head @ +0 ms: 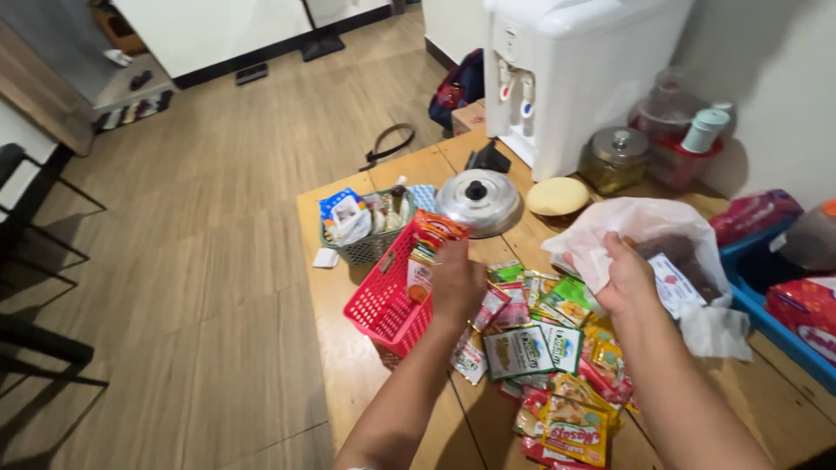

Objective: Organize various spice and food packets into a red basket.

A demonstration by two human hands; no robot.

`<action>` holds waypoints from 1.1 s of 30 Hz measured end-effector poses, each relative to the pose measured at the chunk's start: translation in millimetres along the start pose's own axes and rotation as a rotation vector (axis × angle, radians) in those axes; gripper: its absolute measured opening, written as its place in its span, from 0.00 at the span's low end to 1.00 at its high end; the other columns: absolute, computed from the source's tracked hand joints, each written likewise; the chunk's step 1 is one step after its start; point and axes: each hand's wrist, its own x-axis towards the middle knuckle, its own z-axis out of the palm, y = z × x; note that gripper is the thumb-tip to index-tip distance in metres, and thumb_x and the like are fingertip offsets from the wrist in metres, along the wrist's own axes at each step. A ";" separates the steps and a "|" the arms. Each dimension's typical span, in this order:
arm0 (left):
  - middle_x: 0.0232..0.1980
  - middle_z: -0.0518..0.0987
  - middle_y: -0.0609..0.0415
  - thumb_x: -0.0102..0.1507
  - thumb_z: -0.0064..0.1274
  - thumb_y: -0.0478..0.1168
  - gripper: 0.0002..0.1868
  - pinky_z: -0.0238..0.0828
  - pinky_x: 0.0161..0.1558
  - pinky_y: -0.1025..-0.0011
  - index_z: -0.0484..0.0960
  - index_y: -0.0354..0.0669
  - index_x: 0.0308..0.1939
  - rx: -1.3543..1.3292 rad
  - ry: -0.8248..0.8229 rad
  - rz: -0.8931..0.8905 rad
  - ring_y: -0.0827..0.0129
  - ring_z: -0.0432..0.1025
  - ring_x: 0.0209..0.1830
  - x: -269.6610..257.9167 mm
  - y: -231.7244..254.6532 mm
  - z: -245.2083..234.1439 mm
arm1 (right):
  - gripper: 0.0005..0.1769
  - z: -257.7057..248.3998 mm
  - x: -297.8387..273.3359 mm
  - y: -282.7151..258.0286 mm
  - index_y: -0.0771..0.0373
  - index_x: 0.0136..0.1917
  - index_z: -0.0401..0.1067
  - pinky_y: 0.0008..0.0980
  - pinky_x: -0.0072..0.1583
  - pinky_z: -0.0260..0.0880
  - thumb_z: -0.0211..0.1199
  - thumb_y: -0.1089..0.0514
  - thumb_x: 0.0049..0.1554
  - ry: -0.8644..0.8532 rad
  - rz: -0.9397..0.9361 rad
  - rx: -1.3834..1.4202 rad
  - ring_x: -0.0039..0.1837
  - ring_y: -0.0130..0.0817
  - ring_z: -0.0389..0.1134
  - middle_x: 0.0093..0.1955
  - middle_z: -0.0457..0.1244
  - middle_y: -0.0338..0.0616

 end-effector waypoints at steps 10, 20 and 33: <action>0.71 0.71 0.50 0.59 0.47 0.36 0.25 0.56 0.65 0.48 0.76 0.51 0.61 0.176 -0.697 0.605 0.56 0.65 0.71 -53.8 15.6 194.5 | 0.25 -11.1 -9.8 -38.9 0.62 0.73 0.62 0.63 0.66 0.69 0.49 0.48 0.68 -0.047 -0.080 0.069 0.72 0.52 0.65 0.73 0.62 0.53; 0.48 0.83 0.48 0.66 0.52 0.43 0.10 0.74 0.52 0.52 0.83 0.46 0.48 0.100 -0.672 0.156 0.54 0.78 0.49 -33.6 25.5 142.5 | 0.24 -19.8 -7.2 -38.0 0.63 0.72 0.63 0.60 0.65 0.71 0.49 0.49 0.68 0.008 -0.072 0.114 0.69 0.53 0.67 0.71 0.63 0.55; 0.55 0.82 0.49 0.71 0.39 0.56 0.26 0.77 0.57 0.61 0.77 0.43 0.61 -1.880 -0.379 -1.008 0.60 0.78 0.54 -3.6 67.9 41.4 | 0.33 36.6 -52.8 60.6 0.67 0.82 0.50 0.49 0.80 0.40 0.36 0.48 0.70 -0.424 -1.031 -1.656 0.85 0.55 0.45 0.85 0.45 0.57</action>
